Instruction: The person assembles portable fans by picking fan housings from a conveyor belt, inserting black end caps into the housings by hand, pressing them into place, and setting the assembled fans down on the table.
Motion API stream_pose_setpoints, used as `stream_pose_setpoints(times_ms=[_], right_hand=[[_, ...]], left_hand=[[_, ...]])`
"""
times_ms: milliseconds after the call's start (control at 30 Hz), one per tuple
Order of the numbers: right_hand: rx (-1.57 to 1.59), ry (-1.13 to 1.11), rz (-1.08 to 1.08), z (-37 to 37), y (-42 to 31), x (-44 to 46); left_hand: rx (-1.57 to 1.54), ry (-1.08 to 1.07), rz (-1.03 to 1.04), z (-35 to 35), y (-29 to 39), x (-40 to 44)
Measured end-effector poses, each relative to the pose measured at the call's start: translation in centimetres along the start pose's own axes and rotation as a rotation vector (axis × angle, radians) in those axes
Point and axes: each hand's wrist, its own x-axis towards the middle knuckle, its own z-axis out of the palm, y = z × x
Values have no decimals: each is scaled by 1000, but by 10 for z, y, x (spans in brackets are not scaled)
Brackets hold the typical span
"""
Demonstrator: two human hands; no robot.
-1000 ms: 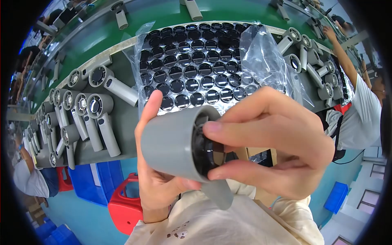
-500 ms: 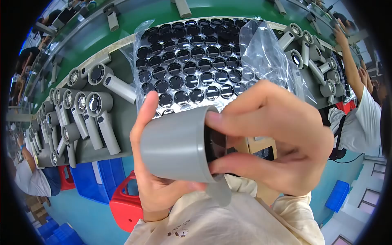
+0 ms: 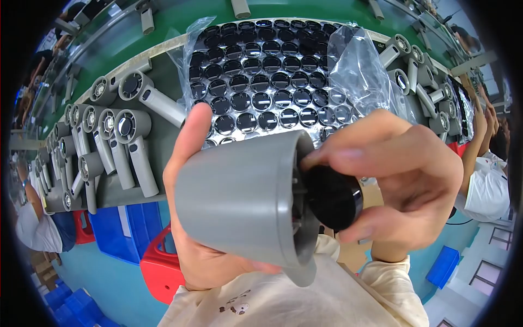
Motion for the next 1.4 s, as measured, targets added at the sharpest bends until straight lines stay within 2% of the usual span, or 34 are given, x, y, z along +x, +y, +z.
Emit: stream_pose_setpoints(times_ms=[67, 133, 267, 433, 533, 633, 767, 833, 867, 933, 967, 1033, 1067, 1133, 1167, 1233, 1267, 1333, 1400], right_hand=[[24, -14, 20, -1, -1, 0], [95, -18, 58, -2, -1, -1], [218, -31, 97, -5, 2, -2], [141, -76, 41, -7, 3, -2], [58, -133, -62, -13, 10, -4], [-16, -201, -181, -21, 22, -7], [-234, -244, -332, -13, 3, 12], [-275, -104, -276, -2, 0, 8], [-262, 46, -183, 11, -1, -4], [-356, 110, -87, 18, -9, 0], [-466, 23, -85, 12, -21, 8], [-494, 26, -70, 15, -24, 13], [-414, 116, -60, 21, -17, 8], [-433, 115, -168, 21, -12, 9], [-533, 24, -287, 14, -9, 15], [-537, 35, -286, 15, -8, 18], [-440, 137, -169, 24, -10, 16], [-367, 248, -18, 33, -7, 15], [-400, 279, 52, 32, -3, 17]], left_hand=[[21, -141, 134, -15, -13, 5], [7, -166, 149, -15, -12, 7], [-60, -13, 0, -4, 1, 2], [-85, -432, 439, -38, -45, 21], [-14, -465, 494, -41, -46, 24], [50, -422, 443, -31, -30, 20], [22, -328, 267, -6, 1, 13], [91, -248, 213, -4, 2, 9], [167, -192, 205, -5, 0, 6], [316, -78, 187, -8, -4, -1], [390, -21, 179, -9, -6, -3], [467, 36, 188, -8, -8, -3], [470, 35, 206, -7, -8, -2], [369, 7, 233, -6, -9, -1], [267, -19, 242, -6, -10, 0], [231, -126, 278, -13, -12, 5], [299, -206, 307, -25, -13, 11], [346, -201, 267, -28, -14, 14], [301, -39, 149, -16, -17, 16]])
